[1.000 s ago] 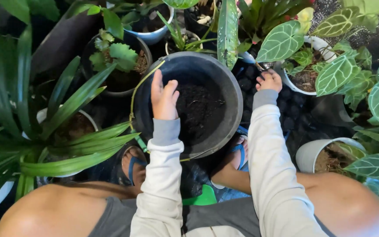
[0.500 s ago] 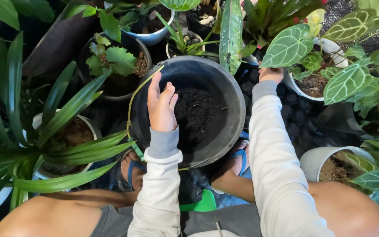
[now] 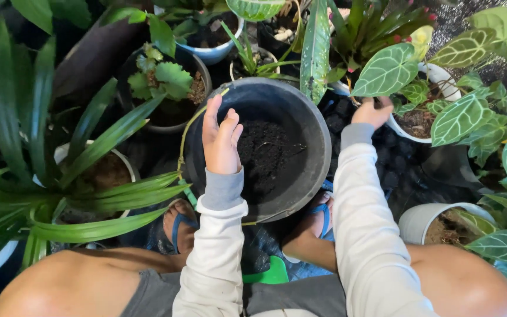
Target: The person fills a small black plastic pot with dark soil from a larger bucket using a small metal scoop. They then compress the soil inside the pot with their hands.
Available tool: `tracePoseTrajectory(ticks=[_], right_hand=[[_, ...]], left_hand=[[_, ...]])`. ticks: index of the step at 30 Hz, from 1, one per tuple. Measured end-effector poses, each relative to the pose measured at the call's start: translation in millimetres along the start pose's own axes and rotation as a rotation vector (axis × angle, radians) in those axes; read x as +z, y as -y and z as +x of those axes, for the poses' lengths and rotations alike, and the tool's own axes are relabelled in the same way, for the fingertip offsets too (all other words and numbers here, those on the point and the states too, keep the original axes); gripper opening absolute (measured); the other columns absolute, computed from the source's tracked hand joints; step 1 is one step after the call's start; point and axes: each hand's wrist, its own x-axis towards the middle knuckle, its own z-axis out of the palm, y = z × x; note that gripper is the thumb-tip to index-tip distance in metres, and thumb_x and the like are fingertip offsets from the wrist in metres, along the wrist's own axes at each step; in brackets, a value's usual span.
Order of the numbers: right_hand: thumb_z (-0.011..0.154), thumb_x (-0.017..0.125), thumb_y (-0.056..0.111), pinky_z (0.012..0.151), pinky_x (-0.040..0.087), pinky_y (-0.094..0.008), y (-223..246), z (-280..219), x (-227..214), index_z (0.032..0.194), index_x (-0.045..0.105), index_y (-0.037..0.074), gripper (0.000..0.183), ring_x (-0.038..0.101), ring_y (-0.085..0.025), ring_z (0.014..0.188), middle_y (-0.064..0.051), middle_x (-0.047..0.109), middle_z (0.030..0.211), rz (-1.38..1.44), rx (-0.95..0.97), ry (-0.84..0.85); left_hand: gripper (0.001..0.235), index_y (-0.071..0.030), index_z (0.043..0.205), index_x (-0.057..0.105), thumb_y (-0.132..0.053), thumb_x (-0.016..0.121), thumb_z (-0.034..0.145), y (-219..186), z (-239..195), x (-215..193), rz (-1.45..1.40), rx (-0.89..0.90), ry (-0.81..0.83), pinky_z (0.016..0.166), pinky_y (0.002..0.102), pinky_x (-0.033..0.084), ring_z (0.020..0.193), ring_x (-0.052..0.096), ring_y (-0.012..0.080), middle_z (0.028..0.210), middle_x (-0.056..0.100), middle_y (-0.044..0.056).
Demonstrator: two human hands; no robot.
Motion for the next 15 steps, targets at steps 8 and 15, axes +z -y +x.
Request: tracePoseTrajectory(ticks=[8,15], right_hand=[[0.072,0.05,-0.005,0.059,0.039,-0.021,132,-55,-28,0.092,0.049,0.007,0.024,0.044,-0.01,0.064,-0.004,0.045,0.066,0.236,-0.156,0.002],[0.058,0.043,-0.011,0.063,0.04,-0.02,277,-149,-32,0.095,0.055,0.004,0.041,0.042,-0.008,0.062,-0.001,0.033,0.061,0.251,-0.402,0.747]], left_hand=[[0.048,-0.009,0.126,0.045,-0.019,0.059,0.081,12,10,-17,-0.029,-0.01,0.003,0.09,0.05,0.036,0.107,0.055,0.0284,0.124,0.05,0.014],[0.032,-0.025,0.097,0.067,-0.041,0.072,0.069,20,25,-26,0.505,0.01,-0.024,0.083,0.029,0.049,0.092,0.064,0.0153,0.095,0.068,0.001]])
